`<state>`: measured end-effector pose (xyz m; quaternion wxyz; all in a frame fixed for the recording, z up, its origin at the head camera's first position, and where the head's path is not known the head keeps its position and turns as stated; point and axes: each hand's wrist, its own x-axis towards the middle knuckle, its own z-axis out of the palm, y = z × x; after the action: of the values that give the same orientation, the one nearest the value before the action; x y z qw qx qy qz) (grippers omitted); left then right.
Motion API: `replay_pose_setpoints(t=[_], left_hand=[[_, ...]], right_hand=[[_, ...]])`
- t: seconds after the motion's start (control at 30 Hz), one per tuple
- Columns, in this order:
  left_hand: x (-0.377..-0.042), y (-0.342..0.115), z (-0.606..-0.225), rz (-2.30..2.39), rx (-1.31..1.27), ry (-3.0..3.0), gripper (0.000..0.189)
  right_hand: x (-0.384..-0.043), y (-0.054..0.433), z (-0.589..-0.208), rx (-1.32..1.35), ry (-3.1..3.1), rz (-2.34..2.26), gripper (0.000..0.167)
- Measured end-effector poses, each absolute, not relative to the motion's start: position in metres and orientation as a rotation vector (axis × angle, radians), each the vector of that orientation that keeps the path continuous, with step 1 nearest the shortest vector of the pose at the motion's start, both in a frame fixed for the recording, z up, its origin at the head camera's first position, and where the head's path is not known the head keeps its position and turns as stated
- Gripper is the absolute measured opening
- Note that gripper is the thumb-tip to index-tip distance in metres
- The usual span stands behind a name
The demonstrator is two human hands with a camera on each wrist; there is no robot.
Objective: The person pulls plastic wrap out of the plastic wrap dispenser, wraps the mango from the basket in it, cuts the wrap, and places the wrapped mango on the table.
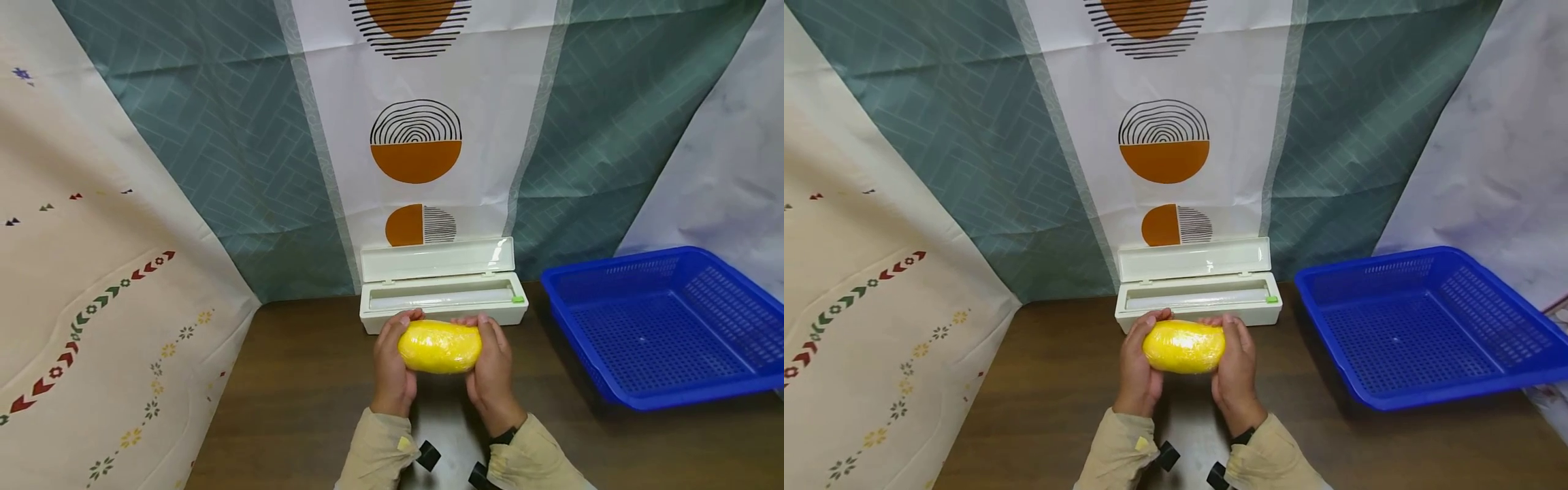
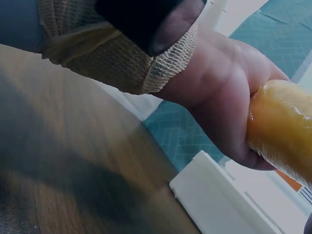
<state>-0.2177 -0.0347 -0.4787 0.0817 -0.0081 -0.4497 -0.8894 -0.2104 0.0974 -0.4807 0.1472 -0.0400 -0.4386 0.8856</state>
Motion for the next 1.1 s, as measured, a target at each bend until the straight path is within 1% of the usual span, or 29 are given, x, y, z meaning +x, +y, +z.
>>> replay_pose_setpoints(t=[0.1, 0.23, 0.43, 0.67, 0.83, 0.97, 1.1], left_hand=[[-0.219, -0.039, -0.476, -2.669, -0.078, -1.374, 0.032], [-0.218, -0.042, -0.474, -2.675, -0.121, -1.441, 0.036], [-0.216, -0.044, -0.472, -2.637, -0.119, -1.563, 0.038], [-0.217, -0.047, -0.47, -2.565, -0.125, -1.698, 0.046], [-0.219, -0.052, -0.471, -2.509, -0.121, -1.804, 0.041], [-0.219, -0.058, -0.469, -2.378, -0.166, -1.998, 0.039], [-0.215, -0.064, -0.462, -2.072, -0.307, -2.283, 0.048]], right_hand=[[-0.209, 0.099, -0.479, -0.099, -1.274, 2.554, 0.03], [-0.209, 0.102, -0.479, -0.078, -1.238, 2.564, 0.031], [-0.211, 0.106, -0.479, -0.046, -1.225, 2.567, 0.033], [-0.213, 0.108, -0.478, -0.006, -1.25, 2.55, 0.035], [-0.214, 0.11, -0.478, -0.011, -1.267, 2.536, 0.037], [-0.216, 0.111, -0.48, -0.016, -1.271, 2.529, 0.037], [-0.217, 0.112, -0.483, -0.006, -1.279, 2.523, 0.035]])
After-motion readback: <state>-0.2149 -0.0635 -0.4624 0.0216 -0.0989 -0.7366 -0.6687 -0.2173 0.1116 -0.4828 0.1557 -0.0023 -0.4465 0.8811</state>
